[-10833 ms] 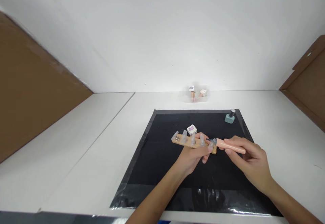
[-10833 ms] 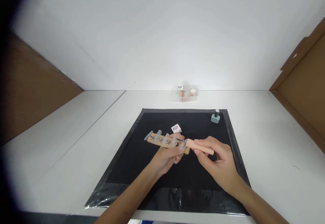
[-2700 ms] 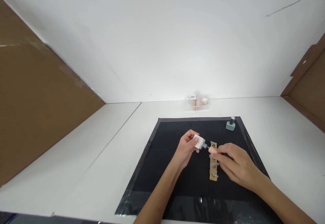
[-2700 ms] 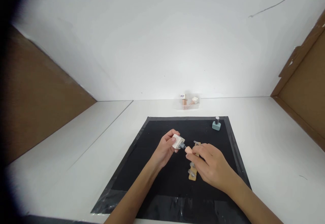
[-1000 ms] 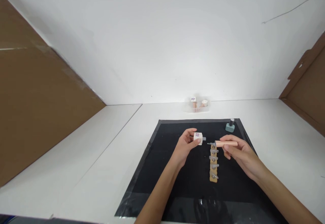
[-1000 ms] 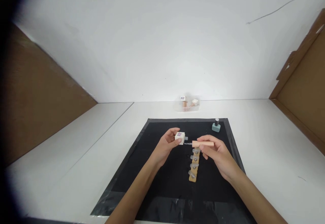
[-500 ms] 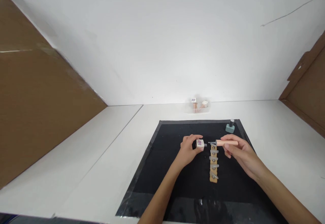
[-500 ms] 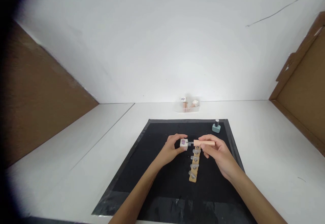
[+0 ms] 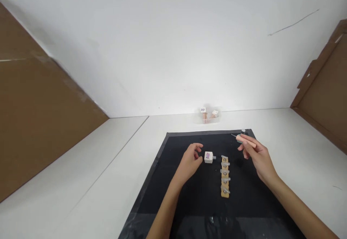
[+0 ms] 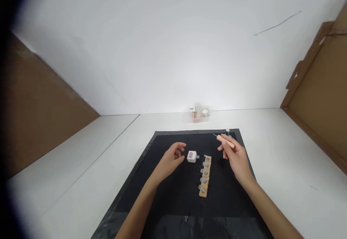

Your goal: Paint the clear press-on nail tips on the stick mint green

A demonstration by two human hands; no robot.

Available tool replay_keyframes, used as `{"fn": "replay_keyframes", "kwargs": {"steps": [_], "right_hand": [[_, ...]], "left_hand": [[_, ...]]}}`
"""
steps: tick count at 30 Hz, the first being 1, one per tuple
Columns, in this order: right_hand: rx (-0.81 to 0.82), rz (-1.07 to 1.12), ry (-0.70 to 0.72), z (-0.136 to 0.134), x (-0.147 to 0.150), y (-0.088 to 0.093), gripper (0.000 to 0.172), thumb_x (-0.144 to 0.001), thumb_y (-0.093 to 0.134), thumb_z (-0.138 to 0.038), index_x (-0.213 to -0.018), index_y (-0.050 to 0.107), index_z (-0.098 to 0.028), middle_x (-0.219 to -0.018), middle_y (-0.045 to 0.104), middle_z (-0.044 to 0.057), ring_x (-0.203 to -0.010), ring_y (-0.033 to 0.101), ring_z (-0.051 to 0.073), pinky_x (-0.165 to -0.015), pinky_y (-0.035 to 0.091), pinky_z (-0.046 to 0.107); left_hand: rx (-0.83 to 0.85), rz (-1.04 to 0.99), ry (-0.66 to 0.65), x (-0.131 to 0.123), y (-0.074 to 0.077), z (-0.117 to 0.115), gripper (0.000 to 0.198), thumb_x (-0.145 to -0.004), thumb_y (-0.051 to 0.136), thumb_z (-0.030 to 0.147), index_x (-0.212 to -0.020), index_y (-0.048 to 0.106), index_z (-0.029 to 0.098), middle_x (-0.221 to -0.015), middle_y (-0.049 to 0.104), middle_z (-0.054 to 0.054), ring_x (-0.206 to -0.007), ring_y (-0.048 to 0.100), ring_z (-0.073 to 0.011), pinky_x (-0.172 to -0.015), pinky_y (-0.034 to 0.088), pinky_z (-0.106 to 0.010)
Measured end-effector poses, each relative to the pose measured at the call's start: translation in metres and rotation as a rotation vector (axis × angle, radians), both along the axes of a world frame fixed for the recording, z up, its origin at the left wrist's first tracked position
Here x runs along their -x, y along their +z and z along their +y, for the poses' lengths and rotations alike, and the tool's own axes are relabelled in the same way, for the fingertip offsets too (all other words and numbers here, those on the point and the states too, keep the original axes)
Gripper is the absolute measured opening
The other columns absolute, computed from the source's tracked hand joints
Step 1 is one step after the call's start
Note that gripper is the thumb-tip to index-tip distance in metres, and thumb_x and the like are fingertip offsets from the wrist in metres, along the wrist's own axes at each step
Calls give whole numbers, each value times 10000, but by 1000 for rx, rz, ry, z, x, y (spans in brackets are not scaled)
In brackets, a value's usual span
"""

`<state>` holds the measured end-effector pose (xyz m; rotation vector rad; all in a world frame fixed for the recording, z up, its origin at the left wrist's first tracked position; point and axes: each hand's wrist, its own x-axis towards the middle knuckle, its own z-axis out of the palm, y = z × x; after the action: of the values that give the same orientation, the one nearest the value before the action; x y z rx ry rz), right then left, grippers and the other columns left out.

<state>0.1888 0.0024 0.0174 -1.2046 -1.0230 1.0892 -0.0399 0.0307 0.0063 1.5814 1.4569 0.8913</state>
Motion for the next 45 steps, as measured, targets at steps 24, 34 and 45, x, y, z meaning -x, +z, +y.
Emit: {"fn": "replay_keyframes", "kwargs": {"steps": [24,34,45], "right_hand": [[229,17,61,-2,21,-43,476,-618,627,-206,-1094,642,-197,-830,586,13,-745,608,162,-663,568,320],[238,116,46,-1,16,-33,426,-615,638,-173,-1039,666,-205,-800,621,19,-761,660,186,-691,576,349],[244,163,16,1,15,-29,456,-593,662,-205,-1049,649,-188,-801,637,7,-639,685,151,-691,576,323]], "left_hand": [[746,-616,-162,-35,-7,-24,264,-595,779,116,-806,621,137,-690,683,-33,-676,662,-144,-798,518,-315],[706,-630,-65,-44,-4,-30,362,-613,712,22,-932,593,145,-777,581,2,-646,646,-133,-738,517,-320],[624,-647,13,-56,-12,-30,227,-664,734,53,-820,585,123,-670,601,6,-659,611,-106,-690,490,-235]]}}
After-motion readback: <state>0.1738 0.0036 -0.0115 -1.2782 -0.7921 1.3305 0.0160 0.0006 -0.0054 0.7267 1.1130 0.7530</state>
